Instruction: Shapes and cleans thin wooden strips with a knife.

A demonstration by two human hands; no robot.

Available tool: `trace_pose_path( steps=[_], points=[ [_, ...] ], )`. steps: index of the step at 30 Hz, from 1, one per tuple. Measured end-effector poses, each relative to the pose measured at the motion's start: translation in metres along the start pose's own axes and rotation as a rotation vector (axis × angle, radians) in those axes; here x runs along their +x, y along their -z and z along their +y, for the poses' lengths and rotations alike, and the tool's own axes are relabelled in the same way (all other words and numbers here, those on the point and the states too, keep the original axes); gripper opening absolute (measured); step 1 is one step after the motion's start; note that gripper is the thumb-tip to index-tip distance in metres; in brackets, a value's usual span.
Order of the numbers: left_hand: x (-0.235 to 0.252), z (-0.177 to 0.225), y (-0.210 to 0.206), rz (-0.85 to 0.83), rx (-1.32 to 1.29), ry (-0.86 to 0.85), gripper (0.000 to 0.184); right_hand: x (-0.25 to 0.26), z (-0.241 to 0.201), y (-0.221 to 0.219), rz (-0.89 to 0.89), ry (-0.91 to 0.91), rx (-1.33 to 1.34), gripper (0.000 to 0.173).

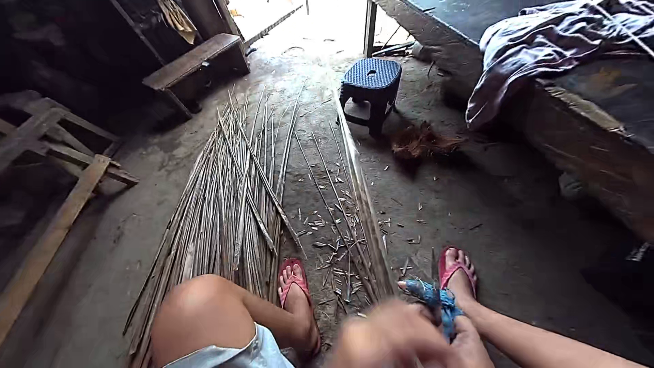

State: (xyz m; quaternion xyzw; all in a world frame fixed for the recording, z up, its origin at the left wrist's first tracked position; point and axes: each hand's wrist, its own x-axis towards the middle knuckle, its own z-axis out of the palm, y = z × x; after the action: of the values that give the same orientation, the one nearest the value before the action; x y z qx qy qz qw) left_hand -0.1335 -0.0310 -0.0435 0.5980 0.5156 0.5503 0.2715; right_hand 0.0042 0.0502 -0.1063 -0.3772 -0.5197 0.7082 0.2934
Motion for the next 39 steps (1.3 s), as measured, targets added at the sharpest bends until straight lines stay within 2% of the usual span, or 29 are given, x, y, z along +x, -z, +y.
trace_pose_path(
  steps=[2,3,6,8,13,16,19,21,23,24,27,30,34,36,39],
  points=[
    [0.020,-0.026,0.029,0.241,0.106,0.283,0.029,-0.001,0.006,-0.005,-0.002,-0.002,0.001,0.027],
    [0.025,-0.038,0.039,0.268,0.103,0.453,0.037,-0.002,0.009,-0.009,-0.009,-0.002,-0.010,0.027],
    [0.028,-0.055,0.040,0.196,-0.232,0.897,0.047,-0.004,0.011,-0.017,-0.030,0.019,-0.046,0.025],
    [0.028,-0.059,0.029,0.198,-0.386,1.002,0.045,-0.006,0.012,-0.020,-0.042,0.034,-0.073,0.023],
    [0.020,-0.059,0.020,0.237,-0.593,1.010,0.032,-0.007,0.014,-0.017,-0.041,0.018,-0.048,0.024],
    [0.000,-0.055,0.014,0.045,-0.501,0.978,0.022,-0.005,0.018,-0.014,0.028,0.048,-0.058,0.022],
    [-0.019,-0.044,0.009,-0.093,-0.523,1.000,0.036,-0.003,0.018,-0.010,0.072,0.055,-0.088,0.020],
    [-0.029,-0.039,0.002,-0.048,-0.621,1.032,0.035,-0.002,0.017,-0.010,0.079,0.058,-0.121,0.019],
    [-0.034,-0.038,-0.001,0.024,-0.704,1.071,0.015,-0.001,0.015,-0.011,0.086,0.055,-0.134,0.017],
    [-0.036,-0.038,-0.001,0.030,-0.755,1.073,0.011,0.000,0.014,-0.012,0.090,0.050,-0.132,0.017],
    [-0.048,-0.039,0.000,-0.044,-0.936,1.002,0.017,0.003,0.011,-0.012,0.108,0.040,-0.121,0.016],
    [-0.052,-0.034,-0.010,0.009,-1.042,0.998,0.017,0.004,0.011,-0.014,0.128,0.044,-0.132,0.015],
    [-0.053,-0.033,-0.013,0.096,-1.048,0.997,0.021,0.003,0.014,-0.018,0.133,0.056,-0.103,0.015],
    [-0.053,-0.035,-0.011,0.147,-1.076,1.002,0.021,-0.003,0.011,-0.013,0.080,0.063,-0.133,0.014],
    [-0.051,-0.031,-0.009,0.215,-1.128,1.027,0.024,-0.025,0.009,0.008,-0.156,0.098,-0.234,0.020]
  ],
)
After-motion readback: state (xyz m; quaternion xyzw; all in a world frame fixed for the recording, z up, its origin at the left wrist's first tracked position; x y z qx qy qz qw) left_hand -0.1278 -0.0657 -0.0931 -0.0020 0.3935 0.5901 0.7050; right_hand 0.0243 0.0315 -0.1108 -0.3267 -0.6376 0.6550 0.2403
